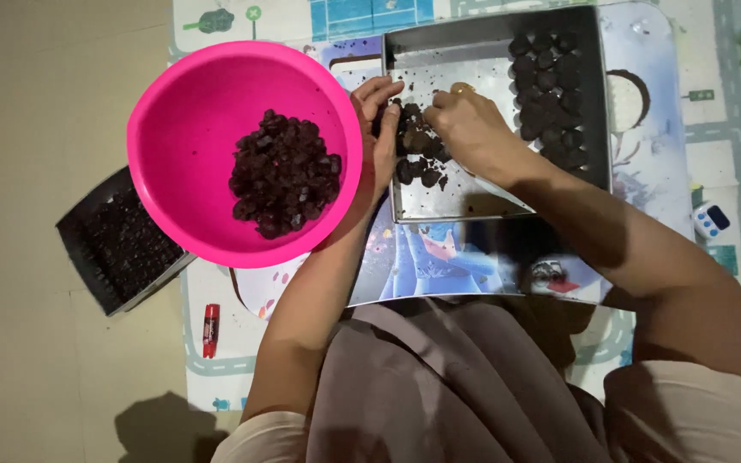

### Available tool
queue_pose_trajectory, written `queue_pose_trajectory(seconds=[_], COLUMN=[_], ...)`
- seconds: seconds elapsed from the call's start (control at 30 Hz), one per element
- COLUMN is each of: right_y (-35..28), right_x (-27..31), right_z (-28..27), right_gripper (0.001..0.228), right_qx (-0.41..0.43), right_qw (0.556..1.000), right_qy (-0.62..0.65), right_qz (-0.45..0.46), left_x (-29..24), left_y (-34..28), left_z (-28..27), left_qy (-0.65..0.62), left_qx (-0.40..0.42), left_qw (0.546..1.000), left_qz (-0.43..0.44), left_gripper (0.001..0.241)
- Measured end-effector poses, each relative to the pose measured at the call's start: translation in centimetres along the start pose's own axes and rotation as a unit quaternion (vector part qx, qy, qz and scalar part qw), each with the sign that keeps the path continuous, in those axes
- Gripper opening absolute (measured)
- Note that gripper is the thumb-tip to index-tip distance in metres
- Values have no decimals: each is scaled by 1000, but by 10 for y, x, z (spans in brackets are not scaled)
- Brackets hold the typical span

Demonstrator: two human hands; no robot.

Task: Portioning dark dough from a tray and rolling it into small uniform balls by hand.

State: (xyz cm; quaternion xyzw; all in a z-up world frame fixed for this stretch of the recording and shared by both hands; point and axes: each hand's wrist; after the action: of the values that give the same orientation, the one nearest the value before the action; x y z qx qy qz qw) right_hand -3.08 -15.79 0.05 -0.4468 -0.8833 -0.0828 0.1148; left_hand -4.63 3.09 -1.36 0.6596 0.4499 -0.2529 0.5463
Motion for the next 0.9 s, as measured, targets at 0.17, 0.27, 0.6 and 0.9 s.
queue_pose_trajectory(seconds=[0.17,0.27,0.6,0.9], right_y=[1,-1,-2,-5], right_x=[15,6,12,9], right_z=[-28,-29,-28,-11], right_gripper=[16,14,62,21], right_qx=[-28,-112,-97,-73], right_qw=[1000,977,994,997], right_qy=[-12,169,42,-24], right_qz=[9,64,-8,-29], left_x=[-5,-3,-6,0], left_y=[2,1,2,3], left_z=[-2,1,-6,-1], left_qy=[-10,-61,-12,-31], left_qx=[-1,-14,-1,4], left_qw=[1000,998,1000,1000], left_qz=[-12,-17,-21,3], left_gripper=[28,28,28,22])
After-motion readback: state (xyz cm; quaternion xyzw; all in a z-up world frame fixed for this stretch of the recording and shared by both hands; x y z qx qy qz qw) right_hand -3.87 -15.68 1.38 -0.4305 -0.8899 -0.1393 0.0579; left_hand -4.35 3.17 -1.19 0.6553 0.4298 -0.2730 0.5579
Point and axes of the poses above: each hand's wrist, its own y-axis towards the middle knuckle, its own z-axis out of the palm, x = y × z, and after that the axes turned 8 degrees about y, right-handed
